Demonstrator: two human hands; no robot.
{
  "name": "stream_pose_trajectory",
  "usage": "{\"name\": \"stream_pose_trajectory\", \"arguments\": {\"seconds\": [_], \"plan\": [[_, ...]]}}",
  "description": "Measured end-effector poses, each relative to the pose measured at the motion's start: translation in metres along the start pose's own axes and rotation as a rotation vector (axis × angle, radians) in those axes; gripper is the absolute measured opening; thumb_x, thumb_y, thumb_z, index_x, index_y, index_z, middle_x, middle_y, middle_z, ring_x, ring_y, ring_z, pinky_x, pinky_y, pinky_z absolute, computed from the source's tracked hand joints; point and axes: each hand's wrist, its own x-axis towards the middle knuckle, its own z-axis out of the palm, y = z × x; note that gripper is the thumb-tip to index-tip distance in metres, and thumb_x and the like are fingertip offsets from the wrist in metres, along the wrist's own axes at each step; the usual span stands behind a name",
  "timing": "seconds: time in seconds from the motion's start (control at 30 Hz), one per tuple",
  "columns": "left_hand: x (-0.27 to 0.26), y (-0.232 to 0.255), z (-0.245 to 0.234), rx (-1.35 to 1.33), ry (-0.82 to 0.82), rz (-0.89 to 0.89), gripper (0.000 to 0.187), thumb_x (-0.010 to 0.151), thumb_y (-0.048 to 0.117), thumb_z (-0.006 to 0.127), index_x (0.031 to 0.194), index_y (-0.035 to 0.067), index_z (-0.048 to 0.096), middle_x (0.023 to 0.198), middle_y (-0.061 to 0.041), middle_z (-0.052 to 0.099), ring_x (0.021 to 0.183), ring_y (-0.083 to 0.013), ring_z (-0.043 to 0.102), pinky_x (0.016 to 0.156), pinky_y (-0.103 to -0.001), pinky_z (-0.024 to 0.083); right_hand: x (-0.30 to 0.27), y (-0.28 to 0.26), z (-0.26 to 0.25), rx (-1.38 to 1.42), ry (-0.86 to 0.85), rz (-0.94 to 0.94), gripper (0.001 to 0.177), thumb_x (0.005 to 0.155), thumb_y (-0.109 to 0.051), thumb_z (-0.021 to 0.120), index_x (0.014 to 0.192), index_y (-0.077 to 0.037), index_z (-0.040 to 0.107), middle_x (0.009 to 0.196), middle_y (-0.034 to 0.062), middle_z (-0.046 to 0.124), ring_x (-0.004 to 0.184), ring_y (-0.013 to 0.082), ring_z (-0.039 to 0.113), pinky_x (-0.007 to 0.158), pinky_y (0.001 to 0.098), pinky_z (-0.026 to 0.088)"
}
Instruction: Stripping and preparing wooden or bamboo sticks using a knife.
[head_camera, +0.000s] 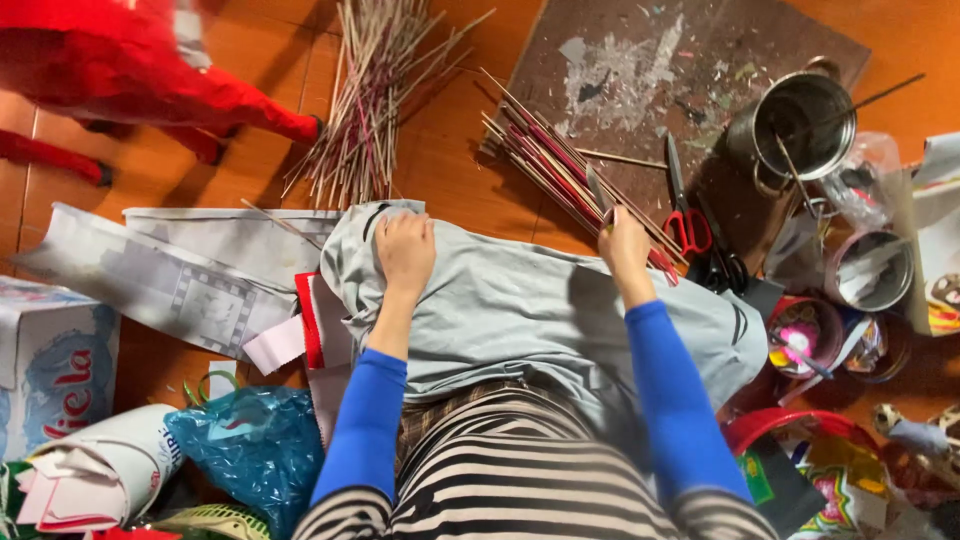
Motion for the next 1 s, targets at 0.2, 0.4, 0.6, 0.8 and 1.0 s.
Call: {"name": "stream_pose_trajectory", "arguments": {"seconds": [0.2, 0.4, 0.6, 0.8, 1.0], "plan": [[0.005, -0.004, 0.002, -0.246, 0.023, -0.123, 0.014, 0.098, 0.018, 0.067, 0.094, 0.009, 0.076, 0.094, -0.007, 0.073, 0.097, -0.0266, 0.065, 0.107, -0.045, 0.040, 0.036, 0.040, 0.034, -0.112, 0.097, 0.086, 0.019, 0.092, -0.003, 0.062, 0.111, -0.005, 0.063, 0.112, 0.0240, 0.059, 0.090, 0.0477, 0.066, 0.075, 0.0563, 0.054], [0.010, -0.002, 0.008, -0.167, -0.023, -0.137, 0.015, 0.097, 0.021, 0.068, 0.090, 0.008, 0.074, 0.093, -0.006, 0.074, 0.097, -0.0257, 0.065, 0.104, -0.043, 0.041, 0.029, 0.021, -0.001, 0.004, 0.157, 0.080, 0.019, 0.092, -0.006, 0.065, 0.110, -0.005, 0.063, 0.113, 0.0237, 0.059, 0.095, 0.0465, 0.065, 0.079, 0.0551, 0.054], [0.013, 0.000, 0.002, -0.162, -0.035, -0.148, 0.014, 0.096, 0.019, 0.067, 0.093, 0.009, 0.076, 0.093, -0.006, 0.074, 0.097, -0.0253, 0.064, 0.103, -0.043, 0.040, 0.030, 0.059, 0.032, 0.005, 0.086, -0.011, 0.018, 0.087, -0.007, 0.066, 0.105, -0.006, 0.065, 0.109, 0.0202, 0.063, 0.097, 0.0446, 0.064, 0.080, 0.0528, 0.053], [0.013, -0.001, 0.003, -0.161, -0.038, -0.156, 0.015, 0.096, 0.021, 0.067, 0.093, 0.009, 0.076, 0.095, -0.005, 0.075, 0.099, -0.0258, 0.063, 0.105, -0.042, 0.039, 0.015, 0.027, -0.014, 0.192, 0.243, -0.080, 0.003, 0.093, -0.006, 0.068, 0.095, -0.005, 0.070, 0.098, 0.0192, 0.066, 0.090, 0.0428, 0.064, 0.076, 0.0503, 0.051], [0.034, 0.014, 0.013, -0.664, 0.018, -0.162, 0.022, 0.094, 0.016, 0.072, 0.113, 0.005, 0.075, 0.110, -0.013, 0.075, 0.107, -0.0264, 0.069, 0.095, -0.039, 0.051, -0.025, -0.025, -0.053, 0.438, 0.231, -0.350, 0.006, 0.091, -0.003, 0.069, 0.097, -0.003, 0.067, 0.096, 0.0178, 0.068, 0.090, 0.0376, 0.066, 0.078, 0.0435, 0.053]]}}
